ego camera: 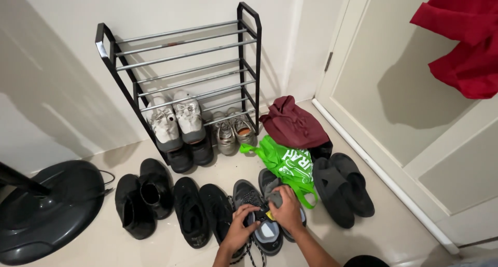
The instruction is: Cleaning various pairs of shoes with a cloth and placing them on a shoe rack.
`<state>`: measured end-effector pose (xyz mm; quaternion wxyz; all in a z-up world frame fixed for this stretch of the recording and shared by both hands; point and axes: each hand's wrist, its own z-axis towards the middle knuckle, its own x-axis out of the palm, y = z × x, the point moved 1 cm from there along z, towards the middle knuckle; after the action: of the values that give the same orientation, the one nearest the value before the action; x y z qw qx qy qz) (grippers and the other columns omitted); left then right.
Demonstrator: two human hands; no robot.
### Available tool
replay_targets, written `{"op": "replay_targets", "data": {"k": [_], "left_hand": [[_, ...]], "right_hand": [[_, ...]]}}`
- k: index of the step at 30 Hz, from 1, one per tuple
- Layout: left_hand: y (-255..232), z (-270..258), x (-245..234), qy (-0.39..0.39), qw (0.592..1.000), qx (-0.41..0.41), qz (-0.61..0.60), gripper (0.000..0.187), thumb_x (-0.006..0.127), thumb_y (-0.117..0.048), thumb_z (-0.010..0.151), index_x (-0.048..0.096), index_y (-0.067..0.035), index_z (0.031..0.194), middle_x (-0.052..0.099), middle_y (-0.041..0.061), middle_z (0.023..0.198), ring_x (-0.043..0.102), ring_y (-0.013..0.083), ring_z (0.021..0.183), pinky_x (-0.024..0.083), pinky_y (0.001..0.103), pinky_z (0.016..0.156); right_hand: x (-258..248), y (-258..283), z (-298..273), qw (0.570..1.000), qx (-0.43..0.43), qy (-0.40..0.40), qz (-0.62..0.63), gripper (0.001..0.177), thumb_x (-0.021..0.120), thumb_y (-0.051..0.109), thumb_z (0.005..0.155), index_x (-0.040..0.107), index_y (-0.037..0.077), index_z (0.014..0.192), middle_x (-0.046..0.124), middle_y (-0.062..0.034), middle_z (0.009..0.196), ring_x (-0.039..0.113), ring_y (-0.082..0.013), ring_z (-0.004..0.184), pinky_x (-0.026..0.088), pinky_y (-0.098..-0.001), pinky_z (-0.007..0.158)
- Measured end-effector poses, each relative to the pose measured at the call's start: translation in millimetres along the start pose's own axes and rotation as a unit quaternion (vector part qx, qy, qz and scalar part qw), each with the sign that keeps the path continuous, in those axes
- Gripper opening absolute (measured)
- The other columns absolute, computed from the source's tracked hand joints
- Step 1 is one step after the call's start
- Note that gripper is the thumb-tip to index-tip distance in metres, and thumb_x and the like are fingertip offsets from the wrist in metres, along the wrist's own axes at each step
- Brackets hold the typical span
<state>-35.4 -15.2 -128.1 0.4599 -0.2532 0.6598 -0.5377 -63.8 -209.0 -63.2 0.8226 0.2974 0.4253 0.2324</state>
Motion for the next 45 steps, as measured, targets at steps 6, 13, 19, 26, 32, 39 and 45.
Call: {"op": "replay_targets", "data": {"k": [6,13,19,26,32,39,45], "left_hand": [[-8,-2,-2,-0.001,1.0,-0.006,-0.011,0.042,0.079,-0.011,0.082,0.071,-0.018,0.123,0.057,0.003,0.137,0.045,0.0253,0.134,0.033,0.035,0.115],[9,-1,4,-0.03,0.999,0.029,-0.028,0.041,0.08,-0.009,0.08,0.073,-0.017,0.12,0.059,0.003,0.135,0.046,0.0255,0.132,0.034,0.036,0.114],[14,1,7,-0.047,0.998,0.043,-0.029,0.04,0.081,-0.008,0.08,0.074,-0.016,0.118,0.06,0.004,0.133,0.049,0.0257,0.131,0.035,0.037,0.114],[11,-1,3,-0.056,0.995,0.078,-0.026,0.038,0.081,-0.009,0.081,0.073,-0.015,0.117,0.063,0.005,0.128,0.053,0.026,0.129,0.036,0.037,0.113],[14,0,6,-0.045,0.996,0.064,-0.041,0.036,0.081,-0.009,0.081,0.073,-0.014,0.116,0.063,0.005,0.129,0.052,0.0253,0.13,0.035,0.037,0.115],[13,-2,7,-0.036,0.995,0.036,-0.082,0.037,0.08,-0.009,0.083,0.073,-0.017,0.118,0.058,0.005,0.135,0.047,0.0249,0.134,0.033,0.037,0.118],[24,3,9,-0.036,0.995,0.062,-0.072,0.036,0.079,-0.009,0.084,0.073,-0.016,0.118,0.059,0.006,0.133,0.048,0.025,0.134,0.03,0.038,0.118]], "right_hand": [[2,-1,0,1.0,0.012,0.005,-0.014,0.03,0.077,0.012,0.072,0.062,0.008,0.098,0.063,-0.0129,0.1,0.061,-0.0377,0.101,0.05,-0.046,0.086],[6,-8,-1,1.0,-0.005,-0.003,-0.004,0.034,0.076,0.01,0.068,0.063,0.009,0.099,0.064,-0.013,0.102,0.061,-0.0379,0.102,0.05,-0.0457,0.087],[13,-21,-2,1.0,-0.019,-0.006,-0.018,0.037,0.078,0.011,0.065,0.063,0.008,0.099,0.064,-0.0143,0.1,0.061,-0.0396,0.101,0.05,-0.0464,0.085],[24,-34,-3,1.0,-0.026,-0.013,-0.011,0.034,0.079,0.014,0.07,0.064,0.008,0.099,0.065,-0.0137,0.099,0.063,-0.0381,0.099,0.051,-0.0446,0.085],[23,-30,-4,0.999,-0.009,-0.027,-0.023,0.032,0.079,0.015,0.072,0.065,0.009,0.1,0.066,-0.0116,0.101,0.064,-0.0356,0.1,0.052,-0.0426,0.085],[26,-35,-5,0.999,-0.017,-0.038,-0.025,0.03,0.079,0.015,0.072,0.065,0.01,0.098,0.066,-0.0103,0.099,0.064,-0.0347,0.098,0.052,-0.0419,0.084],[28,-37,-5,0.999,-0.018,-0.046,-0.022,0.03,0.079,0.014,0.07,0.066,0.01,0.097,0.065,-0.0106,0.098,0.065,-0.0341,0.097,0.052,-0.0413,0.084]]}}
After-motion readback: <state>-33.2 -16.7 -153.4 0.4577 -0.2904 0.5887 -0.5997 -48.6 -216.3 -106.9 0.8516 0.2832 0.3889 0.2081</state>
